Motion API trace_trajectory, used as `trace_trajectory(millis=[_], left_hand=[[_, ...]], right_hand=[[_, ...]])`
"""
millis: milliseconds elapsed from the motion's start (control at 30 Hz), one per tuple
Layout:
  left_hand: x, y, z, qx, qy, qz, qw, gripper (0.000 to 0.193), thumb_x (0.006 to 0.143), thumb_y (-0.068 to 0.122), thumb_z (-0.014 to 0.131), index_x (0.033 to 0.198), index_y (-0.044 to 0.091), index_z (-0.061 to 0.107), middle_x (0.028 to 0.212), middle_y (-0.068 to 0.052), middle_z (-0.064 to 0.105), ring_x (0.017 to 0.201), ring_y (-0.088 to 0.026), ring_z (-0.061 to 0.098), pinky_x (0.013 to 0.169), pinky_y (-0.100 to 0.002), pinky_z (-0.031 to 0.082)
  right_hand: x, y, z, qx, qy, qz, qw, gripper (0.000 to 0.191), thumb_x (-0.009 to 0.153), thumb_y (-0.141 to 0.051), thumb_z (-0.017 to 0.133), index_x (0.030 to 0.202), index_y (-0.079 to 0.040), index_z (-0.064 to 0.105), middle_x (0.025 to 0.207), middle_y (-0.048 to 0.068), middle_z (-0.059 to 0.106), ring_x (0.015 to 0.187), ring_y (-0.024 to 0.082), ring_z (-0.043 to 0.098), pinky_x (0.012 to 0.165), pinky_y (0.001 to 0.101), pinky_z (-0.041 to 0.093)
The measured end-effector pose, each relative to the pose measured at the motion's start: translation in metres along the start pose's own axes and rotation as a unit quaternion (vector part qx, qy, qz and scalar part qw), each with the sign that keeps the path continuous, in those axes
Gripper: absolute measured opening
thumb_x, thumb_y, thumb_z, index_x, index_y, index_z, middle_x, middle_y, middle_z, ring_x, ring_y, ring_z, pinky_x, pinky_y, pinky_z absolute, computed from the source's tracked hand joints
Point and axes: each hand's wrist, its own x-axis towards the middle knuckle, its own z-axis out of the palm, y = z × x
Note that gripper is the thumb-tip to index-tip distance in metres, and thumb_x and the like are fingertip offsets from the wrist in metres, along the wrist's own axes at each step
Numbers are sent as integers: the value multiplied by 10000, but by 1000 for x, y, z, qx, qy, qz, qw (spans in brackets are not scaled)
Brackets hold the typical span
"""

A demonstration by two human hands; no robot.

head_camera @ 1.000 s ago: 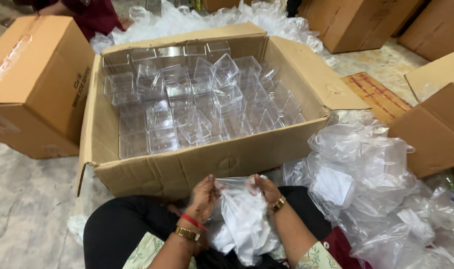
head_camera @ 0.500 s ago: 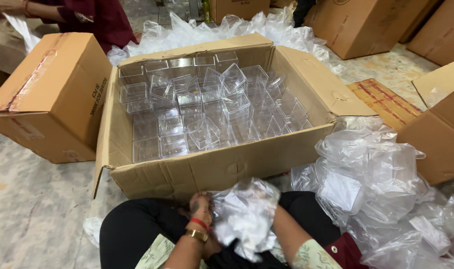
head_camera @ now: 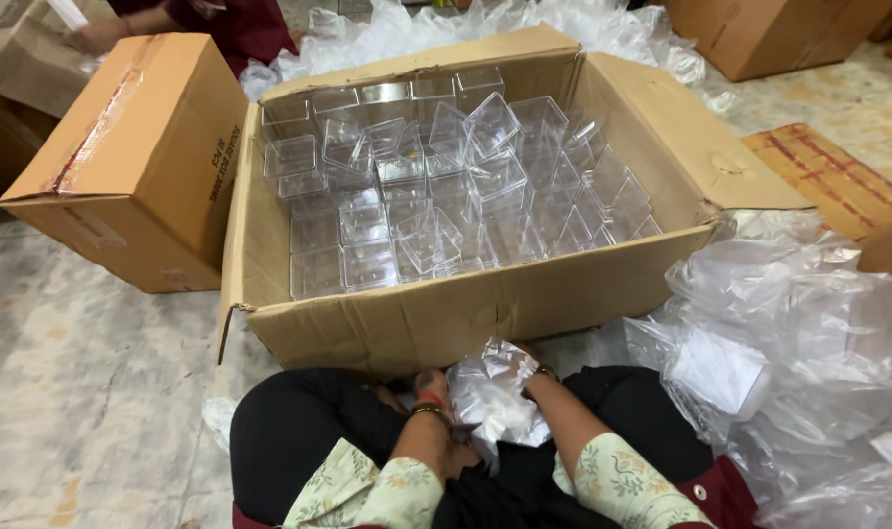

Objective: The person sits on the floor and packs clear plastic boxes into a large cardboard carton, arranging them in rows. Some boxes are first slipped into thin plastic bags before being placed into the carton.

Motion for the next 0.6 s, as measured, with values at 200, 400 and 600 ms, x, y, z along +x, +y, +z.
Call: trace_trajectory(millis=[200,400,600], left_hand=[[15,10,28,35,-71,-17,997,163,982,226,586,905,132,695,792,-7,645,658,-154,563,583,-293,462],[19,11,76,4,-99,24,995,182,988,250,578,901,143,696,784,0,631,642,-148,539,559,-287,442],[30,-19,58,48,-57,-75,994,372,958,444,535,709,170,510,622,-32,480,525,-206,455,445,-393,406]], right_hand=[[-5,15,-24,44,3,5,999,325,844,-273,740,1126,-112,727,1084,111,729,986,267,683,860,403,569],[-27,68,-69,177,32,32,983,326,834,-294,746,1113,-126,739,1091,120,728,1000,287,678,866,412,563],[-42,75,-48,-125,7,-53,991,327,823,-314,751,1100,-140,751,1098,129,728,1013,306,673,872,421,558]])
